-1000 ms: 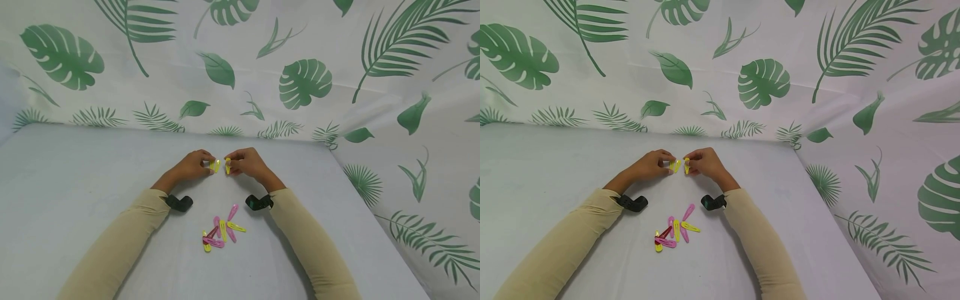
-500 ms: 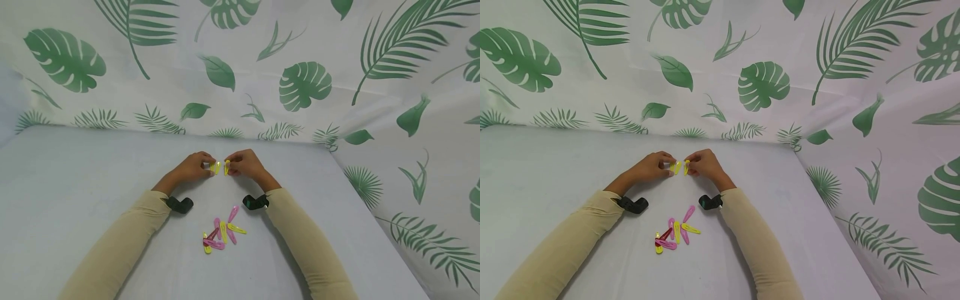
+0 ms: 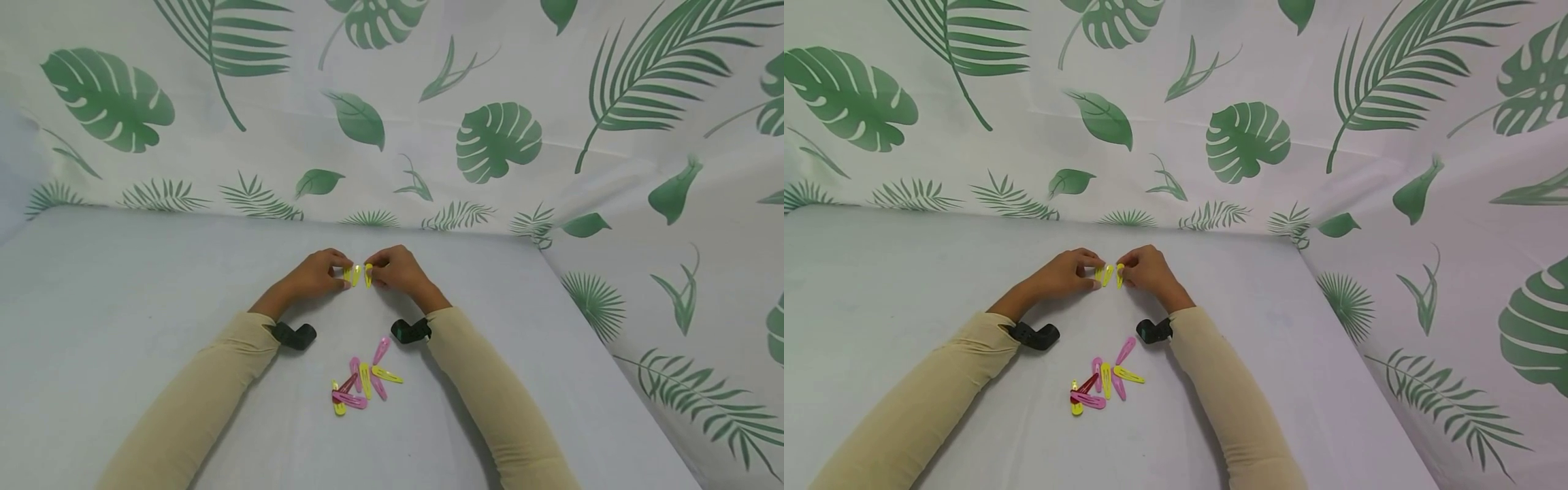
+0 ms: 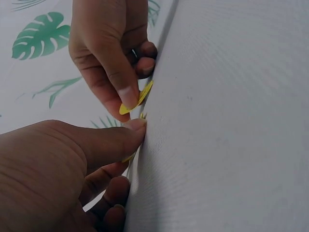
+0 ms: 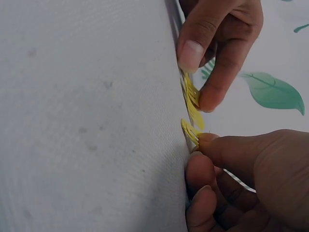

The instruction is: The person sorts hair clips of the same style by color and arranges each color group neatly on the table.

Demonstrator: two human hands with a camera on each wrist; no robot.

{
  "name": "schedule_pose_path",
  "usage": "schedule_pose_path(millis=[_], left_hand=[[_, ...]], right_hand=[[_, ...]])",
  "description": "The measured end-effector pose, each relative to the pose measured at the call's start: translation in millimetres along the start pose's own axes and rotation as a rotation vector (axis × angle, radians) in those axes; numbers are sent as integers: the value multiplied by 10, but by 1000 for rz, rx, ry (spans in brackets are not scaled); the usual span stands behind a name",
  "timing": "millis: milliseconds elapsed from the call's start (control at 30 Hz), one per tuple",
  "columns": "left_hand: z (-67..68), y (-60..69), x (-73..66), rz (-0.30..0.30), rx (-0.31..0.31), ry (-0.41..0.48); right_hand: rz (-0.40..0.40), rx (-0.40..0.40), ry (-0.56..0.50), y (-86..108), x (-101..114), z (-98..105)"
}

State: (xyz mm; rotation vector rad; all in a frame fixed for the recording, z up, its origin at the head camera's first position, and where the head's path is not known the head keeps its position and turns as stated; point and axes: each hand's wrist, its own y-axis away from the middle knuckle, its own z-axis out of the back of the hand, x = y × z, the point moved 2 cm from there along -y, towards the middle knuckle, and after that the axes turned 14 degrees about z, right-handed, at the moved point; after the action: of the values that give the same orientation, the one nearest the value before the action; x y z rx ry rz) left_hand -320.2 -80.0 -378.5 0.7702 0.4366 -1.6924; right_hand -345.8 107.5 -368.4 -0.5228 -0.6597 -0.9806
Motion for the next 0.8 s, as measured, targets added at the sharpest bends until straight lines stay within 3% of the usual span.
schedule_pose_path(millis=[367,800], left_hand=[[11,1,3,-28,-11,-4],[-1,-4,11,-4,-5,-18]], right_hand=[[11,5,96,-48,33,-29],[3,27,125,-41,-34,22]])
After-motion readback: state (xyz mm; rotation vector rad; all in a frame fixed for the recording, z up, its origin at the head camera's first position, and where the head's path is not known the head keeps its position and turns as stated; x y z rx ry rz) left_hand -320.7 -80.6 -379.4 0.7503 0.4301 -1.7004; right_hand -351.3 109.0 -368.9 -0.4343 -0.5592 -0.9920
